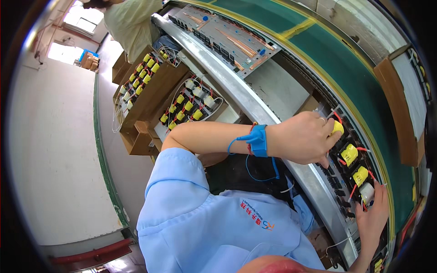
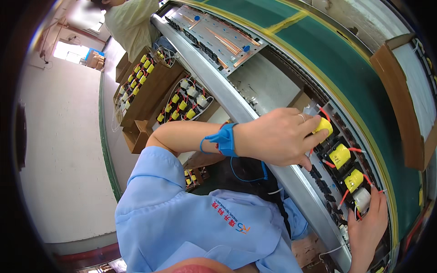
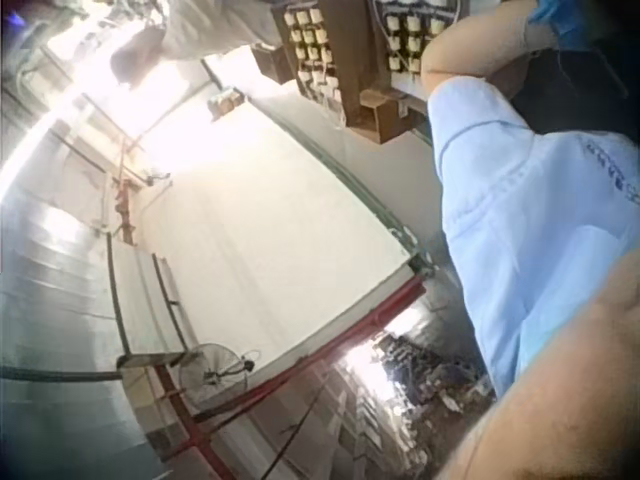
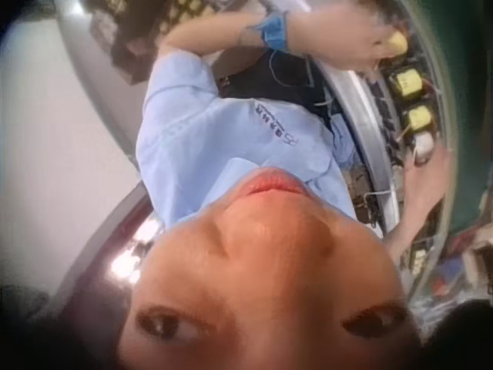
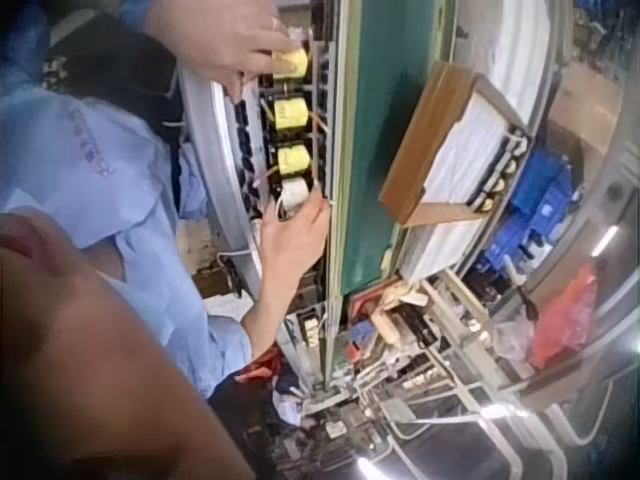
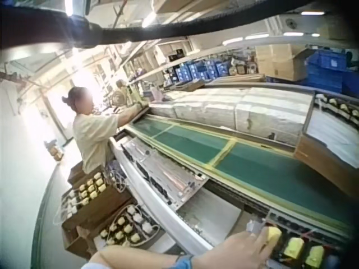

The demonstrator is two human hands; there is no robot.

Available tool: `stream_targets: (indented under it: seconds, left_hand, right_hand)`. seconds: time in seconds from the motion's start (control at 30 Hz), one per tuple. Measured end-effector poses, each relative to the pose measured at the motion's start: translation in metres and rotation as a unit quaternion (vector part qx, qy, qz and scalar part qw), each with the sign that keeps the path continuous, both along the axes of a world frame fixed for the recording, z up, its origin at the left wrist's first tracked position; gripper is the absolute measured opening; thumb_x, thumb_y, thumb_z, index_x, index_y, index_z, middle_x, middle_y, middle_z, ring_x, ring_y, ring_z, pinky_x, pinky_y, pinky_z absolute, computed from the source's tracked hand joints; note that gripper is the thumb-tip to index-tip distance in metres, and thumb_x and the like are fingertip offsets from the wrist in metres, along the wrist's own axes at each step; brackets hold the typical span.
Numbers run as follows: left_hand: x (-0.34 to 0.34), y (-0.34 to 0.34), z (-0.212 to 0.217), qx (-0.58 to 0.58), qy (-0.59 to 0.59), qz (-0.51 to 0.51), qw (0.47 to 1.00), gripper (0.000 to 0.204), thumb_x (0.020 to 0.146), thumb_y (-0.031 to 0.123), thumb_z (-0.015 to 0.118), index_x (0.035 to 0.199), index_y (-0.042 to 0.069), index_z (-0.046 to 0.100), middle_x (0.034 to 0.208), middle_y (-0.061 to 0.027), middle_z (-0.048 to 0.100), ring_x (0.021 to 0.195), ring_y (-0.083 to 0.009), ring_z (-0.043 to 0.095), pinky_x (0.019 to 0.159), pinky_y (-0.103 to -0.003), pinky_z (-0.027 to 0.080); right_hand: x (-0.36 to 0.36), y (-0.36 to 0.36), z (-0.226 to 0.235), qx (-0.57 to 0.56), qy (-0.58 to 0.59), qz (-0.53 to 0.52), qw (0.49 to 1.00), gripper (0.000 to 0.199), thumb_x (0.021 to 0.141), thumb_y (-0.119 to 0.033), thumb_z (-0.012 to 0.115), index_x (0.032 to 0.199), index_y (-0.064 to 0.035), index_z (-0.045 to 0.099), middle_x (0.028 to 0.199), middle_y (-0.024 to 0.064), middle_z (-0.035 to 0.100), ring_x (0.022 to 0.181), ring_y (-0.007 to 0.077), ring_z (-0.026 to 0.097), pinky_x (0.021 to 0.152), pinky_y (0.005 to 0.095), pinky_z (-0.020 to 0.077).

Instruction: Manually assemble components into electrical transformers on a production line.

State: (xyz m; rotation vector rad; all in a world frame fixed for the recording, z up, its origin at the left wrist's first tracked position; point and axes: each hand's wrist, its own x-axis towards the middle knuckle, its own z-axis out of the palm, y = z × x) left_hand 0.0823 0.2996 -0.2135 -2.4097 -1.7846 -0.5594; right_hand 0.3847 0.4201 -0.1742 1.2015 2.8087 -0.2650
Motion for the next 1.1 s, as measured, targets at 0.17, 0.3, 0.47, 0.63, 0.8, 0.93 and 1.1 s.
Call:
stream_targets:
  seconds: [0.17, 0.3, 0.47, 0.63, 0.8, 0.93, 1.1]
  left_hand:
    - [-0.012, -0.004, 0.008, 0.059, 0.014, 0.018, 0.998, 0.053, 0.077, 0.045, 0.071, 0.112, 0.006, 0.063, 0.086, -0.0066, 0.059, 0.071, -0.0229, 0.064, 0.061, -0.033, 0.051]
    - [-0.019, 0.015, 0.016, 0.009, 0.006, 0.004, 1.0, 0.029, 0.078, 0.029, 0.075, 0.099, 0.01, 0.07, 0.089, -0.0064, 0.068, 0.07, -0.0252, 0.066, 0.059, -0.033, 0.052]
    - [-0.017, 0.031, 0.013, 0.073, -0.033, -0.028, 0.996, 0.019, 0.077, 0.025, 0.077, 0.088, 0.01, 0.073, 0.079, -0.0039, 0.067, 0.058, -0.022, 0.061, 0.052, -0.032, 0.047]
    - [-0.014, 0.025, 0.005, 0.041, -0.073, 0.001, 0.997, 0.034, 0.07, 0.027, 0.081, 0.095, 0.005, 0.074, 0.088, -0.0097, 0.071, 0.059, -0.0208, 0.062, 0.054, -0.028, 0.048]
    - [-0.022, 0.016, 0.006, -0.029, -0.035, -0.003, 0.999, 0.047, 0.072, 0.024, 0.08, 0.113, 0.003, 0.071, 0.102, -0.0143, 0.07, 0.081, -0.0251, 0.068, 0.068, -0.03, 0.053]
    - [-0.022, 0.015, 0.003, -0.02, -0.024, 0.001, 1.0, 0.047, 0.071, 0.021, 0.081, 0.114, 0.003, 0.071, 0.105, -0.0141, 0.07, 0.084, -0.0249, 0.068, 0.07, -0.031, 0.055]
    - [-0.025, 0.015, 0.002, -0.02, -0.005, -0.005, 1.0, 0.046, 0.072, 0.018, 0.08, 0.114, 0.003, 0.071, 0.106, -0.0142, 0.07, 0.086, -0.0252, 0.069, 0.071, -0.03, 0.056]
  right_hand:
    - [-0.003, 0.012, 0.008, -0.021, 0.082, 0.002, 0.996, 0.068, 0.064, -0.001, 0.079, 0.127, -0.0022, 0.054, 0.124, 0.0223, 0.057, 0.118, 0.0408, 0.054, 0.1, 0.0422, 0.0431]
    - [0.019, 0.021, 0.01, -0.11, 0.182, -0.066, 0.975, 0.066, 0.062, -0.002, 0.079, 0.125, -0.0031, 0.06, 0.12, 0.0151, 0.064, 0.113, 0.028, 0.06, 0.101, 0.035, 0.0427]
    - [0.041, 0.028, -0.002, -0.208, 0.28, -0.108, 0.931, 0.067, 0.066, -0.005, 0.079, 0.128, -0.0018, 0.057, 0.12, 0.0081, 0.063, 0.108, 0.0174, 0.059, 0.1, 0.0318, 0.0434]
    - [0.045, 0.029, -0.011, -0.24, 0.271, -0.111, 0.925, 0.069, 0.066, -0.002, 0.079, 0.13, -0.0006, 0.054, 0.123, 0.0093, 0.061, 0.112, 0.0189, 0.058, 0.102, 0.0336, 0.0428]
    - [0.041, 0.03, -0.01, -0.228, 0.243, -0.131, 0.934, 0.068, 0.065, -0.004, 0.079, 0.13, -0.0019, 0.055, 0.122, 0.0092, 0.062, 0.11, 0.0195, 0.059, 0.102, 0.0338, 0.0429]
    - [0.037, 0.032, -0.008, -0.199, 0.214, -0.111, 0.95, 0.068, 0.065, -0.006, 0.079, 0.129, -0.0028, 0.056, 0.121, 0.0091, 0.063, 0.109, 0.0192, 0.06, 0.101, 0.0338, 0.0433]
    - [0.025, 0.03, -0.005, -0.188, 0.2, -0.104, 0.956, 0.066, 0.065, -0.008, 0.079, 0.127, -0.003, 0.058, 0.119, 0.0086, 0.065, 0.107, 0.0185, 0.061, 0.099, 0.0332, 0.0441]
